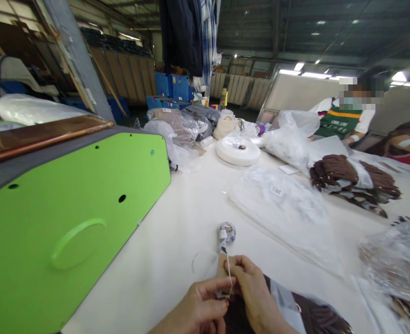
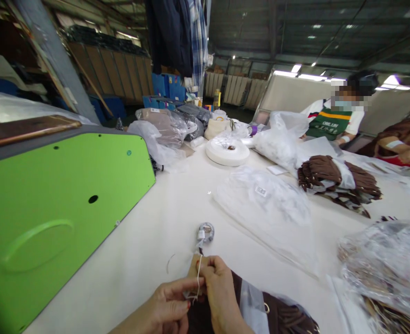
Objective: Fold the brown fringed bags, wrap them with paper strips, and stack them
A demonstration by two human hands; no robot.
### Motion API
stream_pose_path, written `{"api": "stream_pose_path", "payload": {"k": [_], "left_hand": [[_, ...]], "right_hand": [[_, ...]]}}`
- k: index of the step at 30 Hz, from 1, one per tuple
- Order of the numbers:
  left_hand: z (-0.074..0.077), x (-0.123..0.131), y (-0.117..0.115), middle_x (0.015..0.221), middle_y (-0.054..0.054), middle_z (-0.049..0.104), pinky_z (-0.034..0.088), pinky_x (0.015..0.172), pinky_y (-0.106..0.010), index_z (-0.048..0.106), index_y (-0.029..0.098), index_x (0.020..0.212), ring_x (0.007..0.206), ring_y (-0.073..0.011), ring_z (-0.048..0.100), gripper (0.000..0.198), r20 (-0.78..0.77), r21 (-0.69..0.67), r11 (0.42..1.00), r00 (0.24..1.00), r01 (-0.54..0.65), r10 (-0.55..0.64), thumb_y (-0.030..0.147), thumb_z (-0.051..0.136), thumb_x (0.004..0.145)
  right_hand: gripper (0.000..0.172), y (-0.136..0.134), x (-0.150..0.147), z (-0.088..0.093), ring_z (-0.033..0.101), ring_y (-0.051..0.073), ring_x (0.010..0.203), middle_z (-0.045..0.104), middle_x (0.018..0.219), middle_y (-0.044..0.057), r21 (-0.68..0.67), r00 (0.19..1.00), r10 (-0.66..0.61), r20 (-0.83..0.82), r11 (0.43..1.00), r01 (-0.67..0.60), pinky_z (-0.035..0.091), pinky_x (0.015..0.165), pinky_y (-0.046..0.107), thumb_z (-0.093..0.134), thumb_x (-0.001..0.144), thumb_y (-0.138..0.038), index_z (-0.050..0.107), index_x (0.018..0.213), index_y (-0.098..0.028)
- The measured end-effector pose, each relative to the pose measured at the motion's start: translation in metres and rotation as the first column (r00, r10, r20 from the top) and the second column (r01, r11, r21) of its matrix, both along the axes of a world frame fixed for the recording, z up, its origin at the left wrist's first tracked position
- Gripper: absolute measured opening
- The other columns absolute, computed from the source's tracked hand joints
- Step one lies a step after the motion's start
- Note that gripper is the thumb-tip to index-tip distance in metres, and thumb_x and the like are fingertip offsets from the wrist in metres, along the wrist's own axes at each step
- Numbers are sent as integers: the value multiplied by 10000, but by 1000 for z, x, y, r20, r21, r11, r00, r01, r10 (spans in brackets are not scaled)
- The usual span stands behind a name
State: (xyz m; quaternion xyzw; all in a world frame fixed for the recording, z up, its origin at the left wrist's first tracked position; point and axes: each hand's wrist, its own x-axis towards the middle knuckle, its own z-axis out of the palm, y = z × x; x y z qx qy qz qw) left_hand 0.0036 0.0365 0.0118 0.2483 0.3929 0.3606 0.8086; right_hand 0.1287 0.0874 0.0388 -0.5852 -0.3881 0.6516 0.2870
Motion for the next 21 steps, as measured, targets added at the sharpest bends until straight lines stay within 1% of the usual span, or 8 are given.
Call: {"api": "stream_pose_path", "payload": {"k": [2, 4, 11, 13, 15, 16, 18, 21], "left_hand": [[-8, 7, -1, 516, 14, 562, 259, 368, -163, 533, 128, 1211, 379, -62, 441, 906, -125, 59, 998, 992, 1, 7, 624, 722, 477], [-13, 8, -1, 431, 42, 480, 250, 369, -185, 535, 87, 1203, 361, -69, 390, 1000, -241, 100, 995, 970, 27, -3, 724, 668, 443], [-14, -10, -3, 574, 27, 514, 264, 401, -190, 643, 119, 959, 419, -46, 361, 697, -282, 87, 988, 948, -124, 144, 662, 690, 525], [-12, -15, -4, 540, 32, 492, 273, 399, -194, 649, 108, 922, 433, -63, 383, 687, -292, 56, 988, 944, -146, 156, 663, 693, 519], [-9, -19, -4, 544, 23, 506, 271, 399, -193, 648, 104, 935, 465, -78, 413, 696, -288, 52, 983, 940, -176, 183, 656, 702, 515], [-6, -22, -4, 540, 19, 512, 266, 399, -191, 646, 104, 953, 475, -82, 422, 699, -285, 52, 982, 939, -184, 191, 650, 703, 521], [-2, -25, -6, 519, 17, 520, 254, 400, -188, 637, 106, 996, 465, -81, 422, 700, -266, 44, 981, 944, -191, 195, 632, 707, 539], [-2, -27, -8, 520, 1, 549, 259, 416, -190, 639, 109, 1005, 439, -72, 419, 665, -171, -19, 977, 964, -212, 206, 581, 736, 547]], "right_hand": [[196, -2, 2, 5, 471, 115, 530, 481, 575, -39, 0, 999, 13, -40, 1000, -13, 376, 488, 228, 532, 692, -392, 477, 670, -206], [207, -1, 5, 10, 537, 132, 609, 542, 628, -16, 4, 998, 53, -30, 999, -53, 398, 539, 227, 505, 738, -408, 516, 692, -206], [214, 8, 12, 12, 577, 98, 517, 611, 688, 14, -46, 949, 313, -25, 948, -314, 347, 447, 180, 460, 773, -368, 524, 777, -164], [211, 13, 14, 15, 579, 100, 489, 624, 731, 35, -70, 920, 388, 54, 921, -384, 362, 429, 187, 421, 784, -333, 532, 798, -155], [218, 19, 16, 20, 578, 118, 478, 630, 761, 56, -8, 850, 440, 291, 889, -457, 400, 443, 226, 384, 802, -302, 545, 813, -156], [206, 22, 17, 22, 588, 133, 504, 634, 784, 65, 79, 792, 422, 441, 861, -503, 429, 481, 254, 389, 800, -274, 558, 829, -159], [219, 28, 19, 25, 625, 166, 653, 645, 863, 66, 282, 693, 340, 635, 734, -618, 472, 625, 297, 425, 759, -172, 581, 913, -180], [505, 30, 17, 20, 602, 194, 959, 633, 1047, 55, 423, 653, 373, 659, 534, -732, 449, 850, 322, 430, 667, -36, 530, 1130, -211]]}}
